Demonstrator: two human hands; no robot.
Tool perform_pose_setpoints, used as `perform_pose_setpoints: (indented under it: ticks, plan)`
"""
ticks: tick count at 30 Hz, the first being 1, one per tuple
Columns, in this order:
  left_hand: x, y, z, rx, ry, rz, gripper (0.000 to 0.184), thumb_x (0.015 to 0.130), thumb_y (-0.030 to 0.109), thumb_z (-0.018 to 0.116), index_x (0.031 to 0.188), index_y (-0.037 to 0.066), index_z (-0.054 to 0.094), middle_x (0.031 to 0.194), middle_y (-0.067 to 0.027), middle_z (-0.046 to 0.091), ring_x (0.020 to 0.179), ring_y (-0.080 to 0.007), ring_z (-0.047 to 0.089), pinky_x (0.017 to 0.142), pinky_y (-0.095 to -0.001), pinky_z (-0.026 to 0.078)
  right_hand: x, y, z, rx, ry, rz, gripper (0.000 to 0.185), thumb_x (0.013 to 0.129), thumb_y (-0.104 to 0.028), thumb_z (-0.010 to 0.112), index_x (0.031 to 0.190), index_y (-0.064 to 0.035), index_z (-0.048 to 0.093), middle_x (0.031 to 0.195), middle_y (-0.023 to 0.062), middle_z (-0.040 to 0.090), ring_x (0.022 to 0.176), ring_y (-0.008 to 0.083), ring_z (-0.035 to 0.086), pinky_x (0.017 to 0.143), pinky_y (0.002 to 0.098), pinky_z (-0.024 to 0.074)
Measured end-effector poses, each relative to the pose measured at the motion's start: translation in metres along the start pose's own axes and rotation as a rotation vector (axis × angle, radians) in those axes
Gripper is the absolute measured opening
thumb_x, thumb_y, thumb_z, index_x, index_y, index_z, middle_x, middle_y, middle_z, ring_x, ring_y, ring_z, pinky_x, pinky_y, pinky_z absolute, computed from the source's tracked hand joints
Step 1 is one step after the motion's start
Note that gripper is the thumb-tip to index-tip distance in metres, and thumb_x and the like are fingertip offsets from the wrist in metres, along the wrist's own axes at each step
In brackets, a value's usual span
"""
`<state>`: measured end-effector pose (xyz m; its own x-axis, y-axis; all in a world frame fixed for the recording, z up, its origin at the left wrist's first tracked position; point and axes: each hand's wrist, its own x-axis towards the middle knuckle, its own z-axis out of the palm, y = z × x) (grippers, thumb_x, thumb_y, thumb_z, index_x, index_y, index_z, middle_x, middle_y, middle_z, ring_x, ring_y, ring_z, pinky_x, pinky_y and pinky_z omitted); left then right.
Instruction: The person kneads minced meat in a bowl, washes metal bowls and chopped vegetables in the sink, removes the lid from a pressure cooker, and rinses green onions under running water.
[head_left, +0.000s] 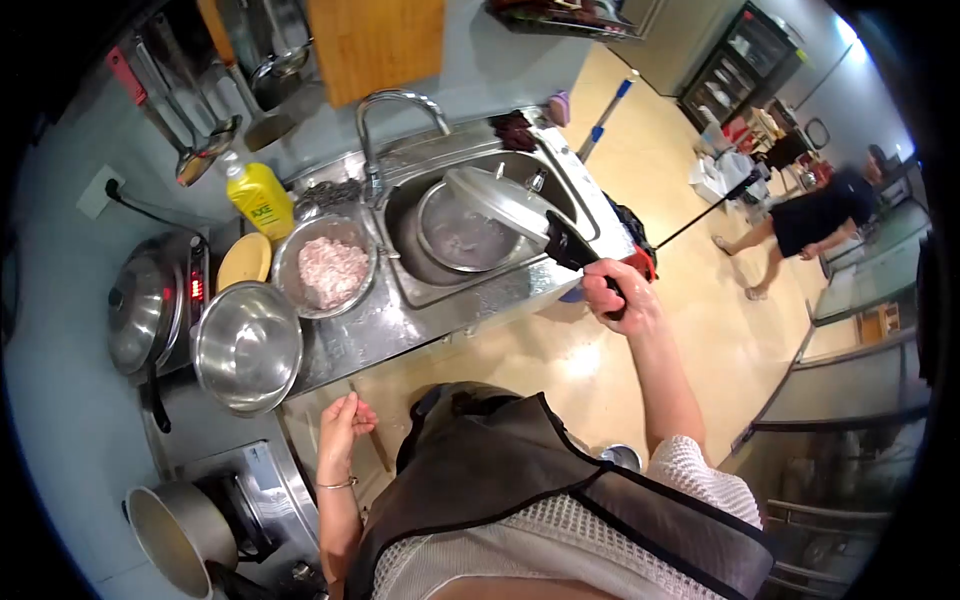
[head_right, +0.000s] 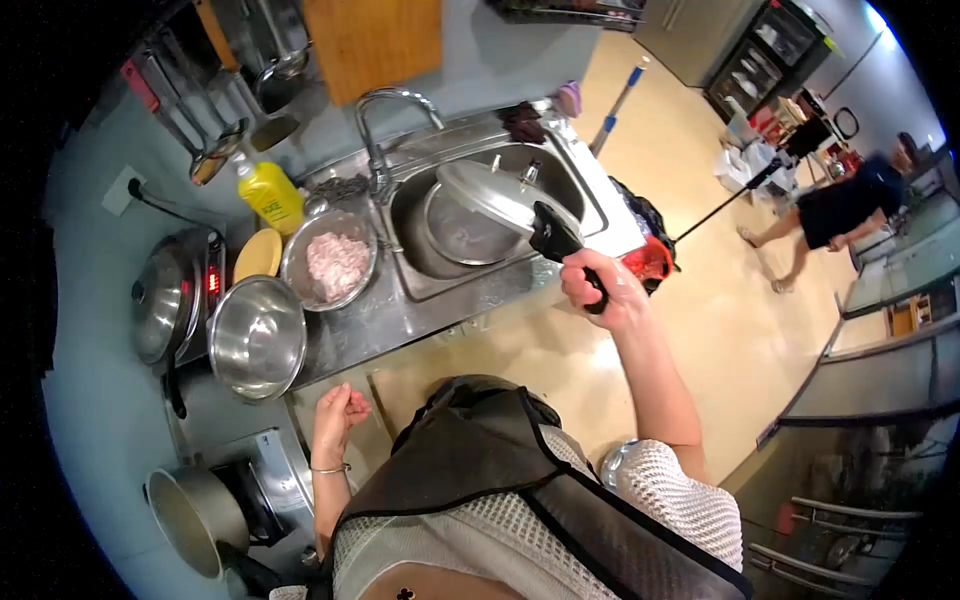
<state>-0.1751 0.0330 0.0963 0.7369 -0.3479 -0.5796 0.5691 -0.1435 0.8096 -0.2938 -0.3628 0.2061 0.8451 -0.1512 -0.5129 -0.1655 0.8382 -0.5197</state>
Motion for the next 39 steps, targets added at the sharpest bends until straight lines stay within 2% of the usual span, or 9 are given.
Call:
perform_pose_setpoints:
  ticks: [10,16,18,21,28,30,32,34,39]
  plan:
    - [-0.009,-0.053,0.018,-0.017,-0.008,-0.023,0.027,0.088,0.028,0.046,0.075,0.004,0.052,0.066,-0.0049,0.057,0.058,-0.0131,0.056,0.054,-0.0234,0.046,0.005,-0.03,-0.013,0.3,0.117,-0.006,0.022,0.079,-0.004,0.048,0.059,-0.0044,0.038,0.051,-0.0008,0.038,0.035,0.0043,0.031,0.029,0.0133,0.0294]
    - [-0.001,-0.048,0.055,0.003,-0.019,-0.042,0.027,0.088,0.026,0.046,0.073,0.004,0.052,0.065,-0.0048,0.056,0.057,-0.0124,0.055,0.053,-0.0236,0.046,-0.004,-0.041,-0.038,-0.066,-0.051,-0.063,0.023,0.074,-0.005,0.052,0.055,-0.0083,0.039,0.05,-0.0004,0.038,0.038,0.0064,0.032,0.034,0.0182,0.0226]
    - [0.006,-0.034,0.079,0.057,-0.097,0.008,0.027,0.088,0.025,0.046,0.073,0.004,0.052,0.064,-0.0046,0.055,0.056,-0.0123,0.054,0.053,-0.0236,0.045,-0.007,-0.034,-0.046,-0.159,0.123,-0.132,0.028,0.075,-0.011,0.054,0.052,-0.012,0.038,0.047,-0.0021,0.037,0.036,0.0053,0.032,0.033,0.0196,0.0229]
    - [0.034,-0.018,0.129,0.264,-0.395,0.074,0.026,0.088,0.024,0.046,0.071,0.004,0.05,0.063,-0.0039,0.052,0.054,-0.0123,0.052,0.051,-0.0238,0.044,-0.009,-0.013,-0.079,-0.291,0.028,-0.309,0.013,0.072,-0.013,0.056,0.062,-0.0072,0.055,0.052,0.0007,0.049,0.039,0.0082,0.039,0.037,0.0219,0.0306]
    - [0.089,0.012,0.2,0.869,-0.822,-0.127,0.028,0.088,0.022,0.047,0.069,0.002,0.051,0.061,-0.0012,0.051,0.055,-0.0077,0.045,0.052,-0.0205,0.036,-0.039,0.018,-0.069,0.047,0.114,-0.389,0.008,0.053,0.003,0.053,0.049,0.0017,0.046,0.044,0.011,0.047,0.033,0.0161,0.047,0.032,0.0278,0.0368]
    - [0.069,0.011,0.259,0.782,-0.995,-0.443,0.027,0.088,0.02,0.047,0.069,0.001,0.053,0.061,-0.0015,0.052,0.055,-0.0076,0.045,0.052,-0.0199,0.035,-0.081,0.038,-0.092,0.158,0.102,-0.485,0.006,0.054,0.003,0.051,0.054,0.0036,0.045,0.044,0.0107,0.046,0.032,0.016,0.047,0.031,0.028,0.0359]
    - [0.071,0.003,0.298,1.175,-1.279,-0.139,0.021,0.085,0.015,0.05,0.074,-0.002,0.054,0.065,-0.0042,0.056,0.058,-0.0089,0.049,0.057,-0.0222,0.04,-0.105,0.064,-0.112,0.203,0.136,-0.569,0.017,0.057,0.003,0.05,0.073,0.0064,0.046,0.044,0.0105,0.045,0.032,0.0155,0.046,0.03,0.0273,0.0349]
    - [0.081,-0.019,0.341,1.357,-1.462,-0.16,0.019,0.084,0.015,0.051,0.079,-0.002,0.056,0.068,-0.0045,0.057,0.061,-0.0094,0.051,0.059,-0.0223,0.041,-0.119,0.086,-0.132,0.272,0.293,-0.67,0.031,0.06,0.003,0.048,0.09,0.0047,0.04,0.044,0.0093,0.045,0.032,0.015,0.046,0.028,0.026,0.0345]
    - [0.036,-0.081,0.396,1.613,-1.809,-0.219,0.017,0.085,0.014,0.051,0.083,-0.002,0.056,0.07,-0.0042,0.057,0.063,-0.0093,0.051,0.061,-0.0228,0.043,-0.195,0.159,-0.157,0.451,0.717,-0.903,0.027,0.068,-0.002,0.05,0.092,0.0028,0.038,0.048,0.0072,0.048,0.034,0.0124,0.048,0.028,0.0231,0.036]
